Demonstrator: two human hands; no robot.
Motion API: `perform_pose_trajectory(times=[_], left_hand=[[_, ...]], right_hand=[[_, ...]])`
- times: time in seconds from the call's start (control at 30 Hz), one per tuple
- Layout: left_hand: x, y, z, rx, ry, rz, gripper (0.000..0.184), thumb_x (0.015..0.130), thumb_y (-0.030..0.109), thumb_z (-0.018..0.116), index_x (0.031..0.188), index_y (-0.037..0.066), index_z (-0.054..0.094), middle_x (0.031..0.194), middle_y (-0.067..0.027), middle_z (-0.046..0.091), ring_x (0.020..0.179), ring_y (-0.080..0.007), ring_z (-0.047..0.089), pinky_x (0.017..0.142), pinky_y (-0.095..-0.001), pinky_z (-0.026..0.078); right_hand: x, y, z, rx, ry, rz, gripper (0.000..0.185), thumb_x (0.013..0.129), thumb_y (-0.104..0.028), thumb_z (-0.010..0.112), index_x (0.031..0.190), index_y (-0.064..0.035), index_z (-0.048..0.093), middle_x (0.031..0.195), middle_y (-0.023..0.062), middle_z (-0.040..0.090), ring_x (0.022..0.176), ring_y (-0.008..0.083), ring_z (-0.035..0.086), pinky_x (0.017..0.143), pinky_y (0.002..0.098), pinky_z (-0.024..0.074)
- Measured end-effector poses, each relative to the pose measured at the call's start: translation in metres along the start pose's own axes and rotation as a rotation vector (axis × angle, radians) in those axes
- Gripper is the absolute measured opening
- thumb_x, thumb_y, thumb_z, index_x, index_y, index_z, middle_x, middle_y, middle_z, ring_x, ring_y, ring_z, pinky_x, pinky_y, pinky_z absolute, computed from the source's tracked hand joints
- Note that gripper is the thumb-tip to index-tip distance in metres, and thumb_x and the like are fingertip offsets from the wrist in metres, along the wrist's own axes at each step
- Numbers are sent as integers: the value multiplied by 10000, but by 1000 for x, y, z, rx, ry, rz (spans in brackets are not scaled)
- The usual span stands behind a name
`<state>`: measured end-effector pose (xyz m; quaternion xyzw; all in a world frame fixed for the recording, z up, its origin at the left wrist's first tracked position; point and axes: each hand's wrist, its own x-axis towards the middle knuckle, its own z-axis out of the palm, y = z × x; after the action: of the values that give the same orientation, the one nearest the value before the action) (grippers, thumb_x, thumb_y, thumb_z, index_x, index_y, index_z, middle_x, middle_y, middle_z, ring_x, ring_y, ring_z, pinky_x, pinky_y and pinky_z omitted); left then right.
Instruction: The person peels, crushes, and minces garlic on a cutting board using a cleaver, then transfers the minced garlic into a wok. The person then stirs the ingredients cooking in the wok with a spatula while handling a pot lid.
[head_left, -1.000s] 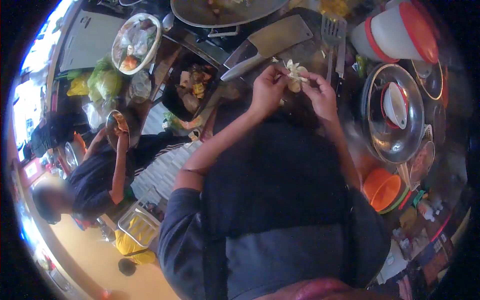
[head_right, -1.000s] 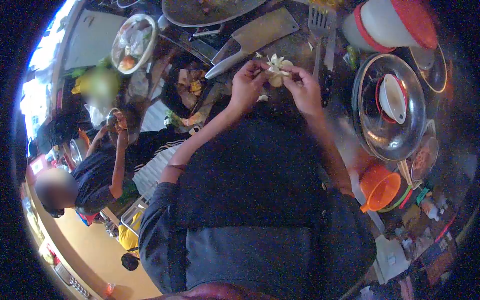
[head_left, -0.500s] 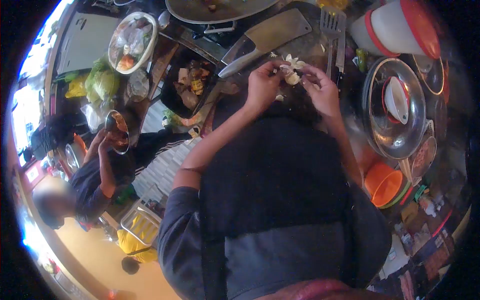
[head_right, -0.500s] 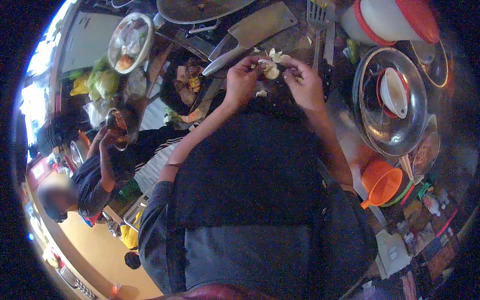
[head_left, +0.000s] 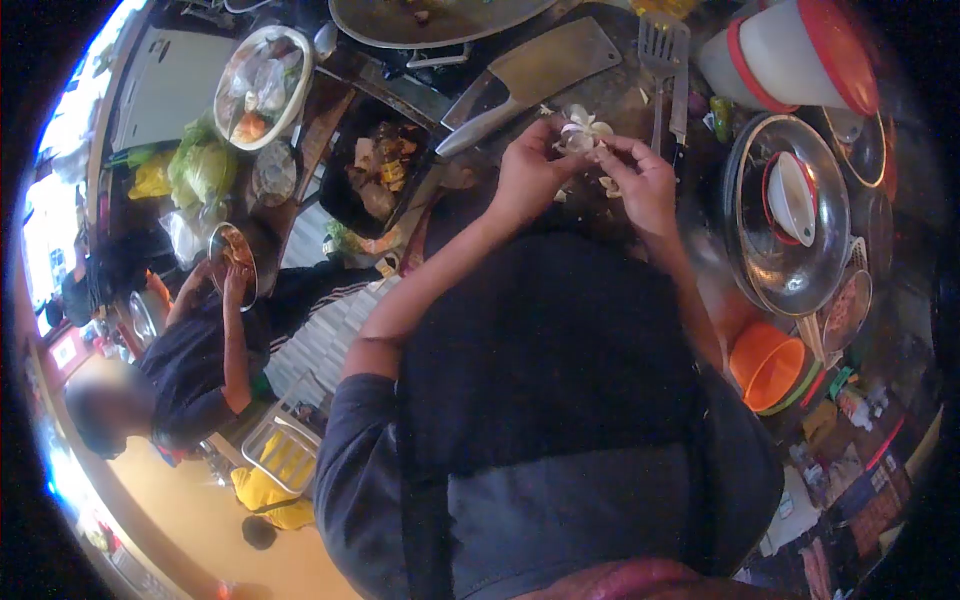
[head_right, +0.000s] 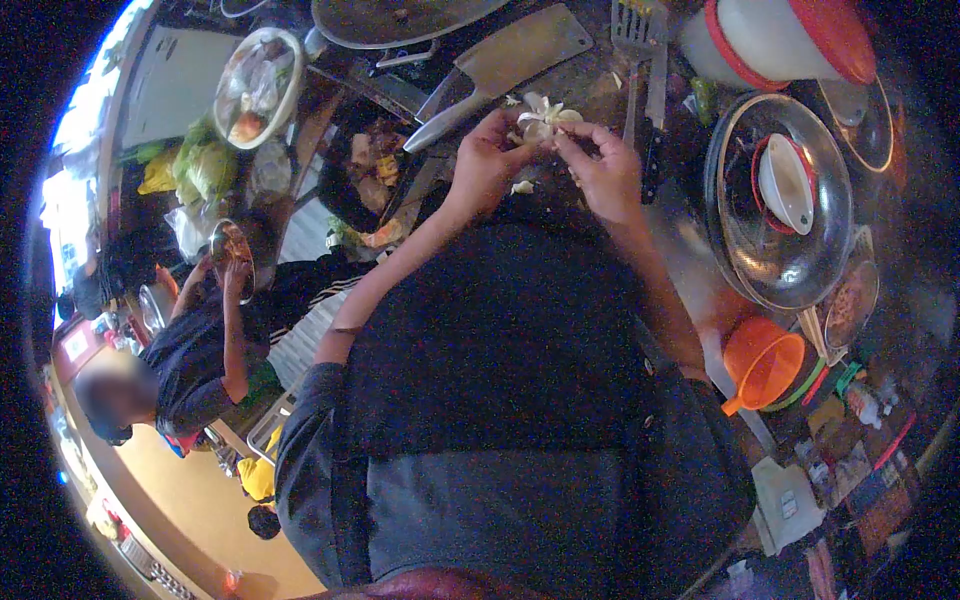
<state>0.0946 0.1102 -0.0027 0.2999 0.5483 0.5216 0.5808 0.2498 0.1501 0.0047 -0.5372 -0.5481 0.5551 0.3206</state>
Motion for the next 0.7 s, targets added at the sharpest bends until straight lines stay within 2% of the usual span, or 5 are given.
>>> perform_pose_trajectory(times=[0.07, 0.23, 0.47, 0.53, 0.7], left_hand=[[2, -4, 0, 152, 10, 57, 266, 826, -19, 628, 1080, 0, 552, 1003, -80, 637, 873, -160, 625, 768, -296, 515], [6, -11, -3, -472, -92, -128, 340, 804, -83, 593, 1119, 5, 499, 1037, -110, 622, 902, -205, 630, 769, -312, 525], [5, -12, 1, -421, -63, -127, 363, 802, -82, 600, 1138, 9, 495, 1048, -112, 618, 927, -207, 623, 794, -316, 522], [0, -4, 5, 3, -5, 54, 370, 790, -77, 619, 1131, 11, 508, 1051, -98, 621, 932, -182, 613, 822, -305, 507], [0, -2, 5, -89, 2, 18, 388, 752, -76, 639, 1110, 20, 523, 1047, -79, 624, 953, -164, 598, 854, -295, 482]], right_hand=[[0, -2, -2, 2, -3, 23, 232, 840, -204, 706, 1025, -67, 679, 807, -7, 666, 651, 53, 569, 565, 210, 458], [2, 10, -1, 453, -121, 214, 189, 882, -182, 654, 1052, -100, 659, 943, -8, 663, 804, 60, 592, 626, 212, 459], [4, 36, 2, 448, -116, 189, 178, 880, -175, 654, 1037, -90, 658, 999, -11, 658, 860, 72, 590, 678, 216, 461], [8, 40, 3, 91, 59, -40, 164, 866, -143, 665, 1013, -71, 669, 996, 4, 664, 867, 93, 602, 726, 228, 472], [-3, 11, 4, 143, 45, -105, 182, 840, -109, 684, 1014, -57, 674, 988, 30, 673, 877, 117, 614, 784, 250, 479]])
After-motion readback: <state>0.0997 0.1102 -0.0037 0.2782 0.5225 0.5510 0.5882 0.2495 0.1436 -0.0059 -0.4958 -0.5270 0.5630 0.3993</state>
